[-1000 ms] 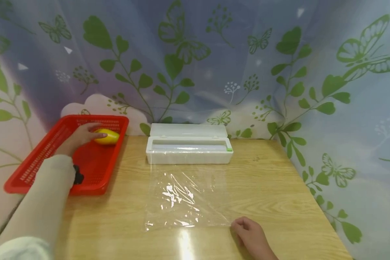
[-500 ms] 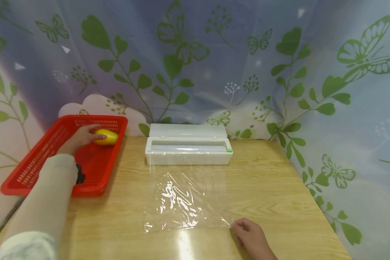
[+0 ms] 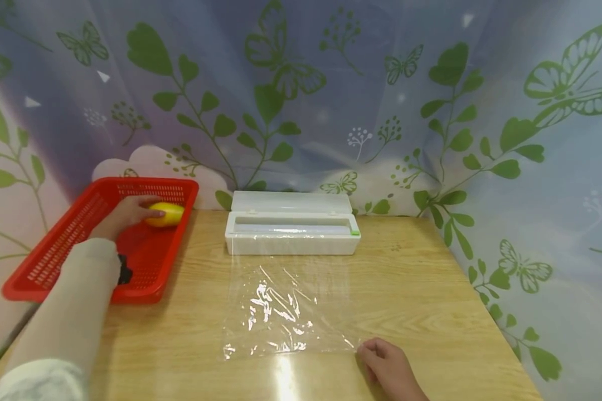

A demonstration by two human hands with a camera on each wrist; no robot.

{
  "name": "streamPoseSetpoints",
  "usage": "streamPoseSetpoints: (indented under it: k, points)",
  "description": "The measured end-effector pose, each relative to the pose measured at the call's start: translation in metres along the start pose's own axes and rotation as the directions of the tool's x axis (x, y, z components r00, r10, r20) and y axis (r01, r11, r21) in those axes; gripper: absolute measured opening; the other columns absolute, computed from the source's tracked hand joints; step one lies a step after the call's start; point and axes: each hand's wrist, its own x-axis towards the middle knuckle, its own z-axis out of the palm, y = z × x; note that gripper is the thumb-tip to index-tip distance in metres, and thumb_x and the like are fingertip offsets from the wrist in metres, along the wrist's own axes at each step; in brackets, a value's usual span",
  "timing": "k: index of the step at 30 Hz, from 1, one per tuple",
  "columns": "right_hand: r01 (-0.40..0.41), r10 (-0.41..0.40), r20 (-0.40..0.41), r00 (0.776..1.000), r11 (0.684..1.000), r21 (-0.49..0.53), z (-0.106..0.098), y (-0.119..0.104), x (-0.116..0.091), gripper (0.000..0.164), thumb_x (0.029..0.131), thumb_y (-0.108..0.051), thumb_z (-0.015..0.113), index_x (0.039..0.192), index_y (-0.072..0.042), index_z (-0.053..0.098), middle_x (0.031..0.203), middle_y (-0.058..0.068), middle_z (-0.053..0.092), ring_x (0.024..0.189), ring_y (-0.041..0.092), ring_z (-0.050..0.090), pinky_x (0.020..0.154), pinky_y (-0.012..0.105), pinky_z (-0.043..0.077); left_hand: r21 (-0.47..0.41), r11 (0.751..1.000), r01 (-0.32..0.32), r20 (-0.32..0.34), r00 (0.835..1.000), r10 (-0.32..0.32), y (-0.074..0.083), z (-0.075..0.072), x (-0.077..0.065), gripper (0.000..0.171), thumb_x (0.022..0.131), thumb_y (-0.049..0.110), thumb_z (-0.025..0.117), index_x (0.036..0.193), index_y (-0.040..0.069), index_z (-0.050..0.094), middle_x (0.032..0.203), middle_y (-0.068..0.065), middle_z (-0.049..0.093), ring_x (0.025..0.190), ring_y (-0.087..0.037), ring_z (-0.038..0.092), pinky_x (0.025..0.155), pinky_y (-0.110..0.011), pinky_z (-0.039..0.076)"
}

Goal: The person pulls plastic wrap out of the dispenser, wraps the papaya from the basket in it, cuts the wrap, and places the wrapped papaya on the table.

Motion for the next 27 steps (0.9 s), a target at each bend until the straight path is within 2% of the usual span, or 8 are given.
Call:
streamPoseSetpoints:
  k: [4,11,19,27]
  points:
    - [0.009,-0.009,0.018,1.000,1.000,0.006,-0.0014,0.0011,0.0005,0.025,0.097,-0.025,0.065,0.099,0.001,0.067,0.062,0.002,0.053,0.056,0.013,0.052,0.056,0.026,0.048,0.009,1.000,0.001,0.016,1.000,-0.001,0.0021,-0.0001,-0.0021,0.073,0.096,0.036,0.068,0.154,0.004,0.038,0.154,-0.031,0.035,0.134,-0.047,0.035,0.116,-0.064,0.029]
    - [0.002,-0.002,0.020,1.000,1.000,0.003,-0.0018,0.0042,0.0017,0.026,0.097,-0.026,0.066,0.099,0.000,0.066,0.062,0.001,0.053,0.056,0.014,0.052,0.056,0.026,0.047,-0.010,1.000,0.003,0.081,0.997,-0.002,0.0028,0.0033,-0.0038,0.078,0.097,0.037,0.067,0.158,0.007,0.030,0.155,-0.030,0.033,0.132,-0.047,0.035,0.115,-0.065,0.028]
    - [-0.023,0.023,0.007,1.000,1.000,-0.011,-0.0020,0.0037,-0.0001,0.026,0.097,-0.027,0.066,0.097,-0.001,0.067,0.062,0.001,0.053,0.057,0.015,0.052,0.057,0.026,0.046,0.003,1.000,-0.019,0.068,0.997,0.019,-0.0007,0.0082,0.0014,0.079,0.096,0.035,0.068,0.157,0.004,0.029,0.153,-0.031,0.035,0.130,-0.046,0.037,0.115,-0.064,0.029]
    - [-0.015,0.015,0.011,1.000,1.000,-0.009,-0.0013,0.0021,-0.0006,0.026,0.097,-0.027,0.065,0.099,-0.001,0.067,0.062,0.001,0.053,0.057,0.014,0.052,0.056,0.026,0.047,0.005,1.000,-0.015,0.065,0.998,0.015,0.0002,0.0070,-0.0013,0.078,0.097,0.037,0.067,0.156,0.002,0.031,0.150,-0.031,0.037,0.128,-0.046,0.038,0.115,-0.063,0.030]
